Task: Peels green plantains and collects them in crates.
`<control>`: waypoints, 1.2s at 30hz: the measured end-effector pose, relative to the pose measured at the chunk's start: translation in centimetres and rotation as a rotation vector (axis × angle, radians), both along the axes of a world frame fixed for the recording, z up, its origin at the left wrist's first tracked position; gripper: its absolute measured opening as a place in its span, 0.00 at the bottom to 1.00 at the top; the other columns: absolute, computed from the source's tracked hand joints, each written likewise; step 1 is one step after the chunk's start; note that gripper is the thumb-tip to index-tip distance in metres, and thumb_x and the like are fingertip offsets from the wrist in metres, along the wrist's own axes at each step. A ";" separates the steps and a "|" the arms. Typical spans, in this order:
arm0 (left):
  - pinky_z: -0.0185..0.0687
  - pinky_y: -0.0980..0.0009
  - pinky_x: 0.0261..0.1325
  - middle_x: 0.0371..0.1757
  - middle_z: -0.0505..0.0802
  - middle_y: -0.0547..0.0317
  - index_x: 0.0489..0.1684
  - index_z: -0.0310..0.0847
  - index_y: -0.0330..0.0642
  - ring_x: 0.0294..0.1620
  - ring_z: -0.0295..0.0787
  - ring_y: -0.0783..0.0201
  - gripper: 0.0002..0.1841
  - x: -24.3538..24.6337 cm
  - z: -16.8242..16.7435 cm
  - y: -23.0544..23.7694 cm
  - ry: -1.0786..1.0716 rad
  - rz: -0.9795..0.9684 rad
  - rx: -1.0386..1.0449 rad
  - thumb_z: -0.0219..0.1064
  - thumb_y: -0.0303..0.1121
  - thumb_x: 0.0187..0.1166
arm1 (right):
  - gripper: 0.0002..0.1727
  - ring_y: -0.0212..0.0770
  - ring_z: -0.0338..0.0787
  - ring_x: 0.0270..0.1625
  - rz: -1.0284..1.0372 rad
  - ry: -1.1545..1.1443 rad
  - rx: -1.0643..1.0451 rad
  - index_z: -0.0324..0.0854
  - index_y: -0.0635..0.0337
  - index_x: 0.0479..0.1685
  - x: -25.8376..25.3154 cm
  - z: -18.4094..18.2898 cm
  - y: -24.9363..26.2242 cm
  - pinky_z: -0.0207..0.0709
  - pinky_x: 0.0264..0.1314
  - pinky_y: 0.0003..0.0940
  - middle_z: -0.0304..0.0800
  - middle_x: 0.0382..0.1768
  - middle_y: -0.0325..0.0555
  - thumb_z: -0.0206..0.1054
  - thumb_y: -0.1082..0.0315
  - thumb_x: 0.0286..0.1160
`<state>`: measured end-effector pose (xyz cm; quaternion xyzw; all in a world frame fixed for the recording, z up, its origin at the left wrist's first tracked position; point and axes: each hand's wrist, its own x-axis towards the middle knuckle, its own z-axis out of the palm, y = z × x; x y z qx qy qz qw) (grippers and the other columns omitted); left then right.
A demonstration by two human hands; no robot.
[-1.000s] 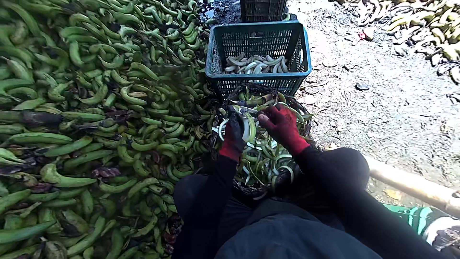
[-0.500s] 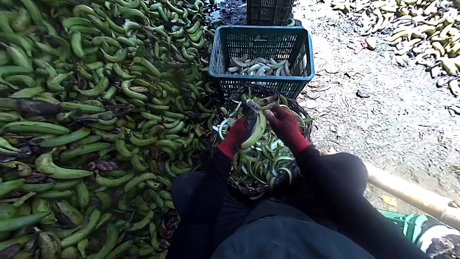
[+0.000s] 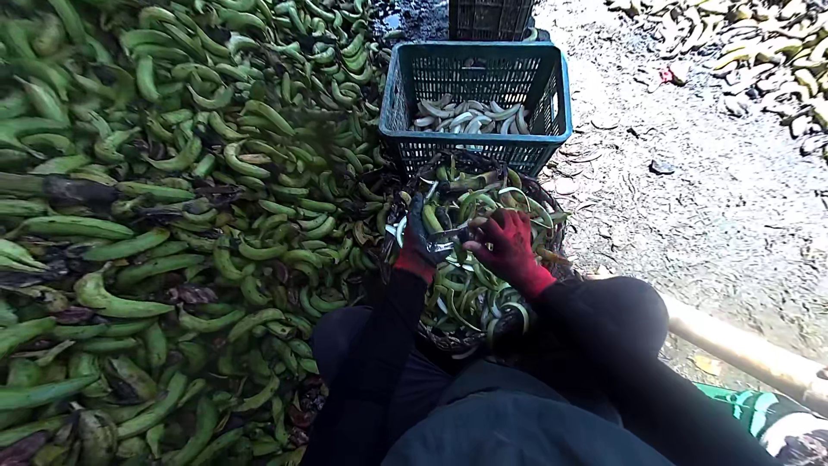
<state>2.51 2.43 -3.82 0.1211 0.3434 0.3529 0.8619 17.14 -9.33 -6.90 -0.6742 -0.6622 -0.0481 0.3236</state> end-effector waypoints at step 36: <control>0.86 0.59 0.51 0.57 0.90 0.63 0.70 0.79 0.61 0.52 0.88 0.64 0.23 -1.5 -0.6 -4.5 0.383 -0.125 0.562 0.47 0.59 0.90 | 0.28 0.58 0.88 0.57 -0.043 0.460 -0.412 0.86 0.54 0.61 1.6 -0.5 3.9 0.77 0.60 0.67 0.88 0.55 0.56 0.55 0.40 0.86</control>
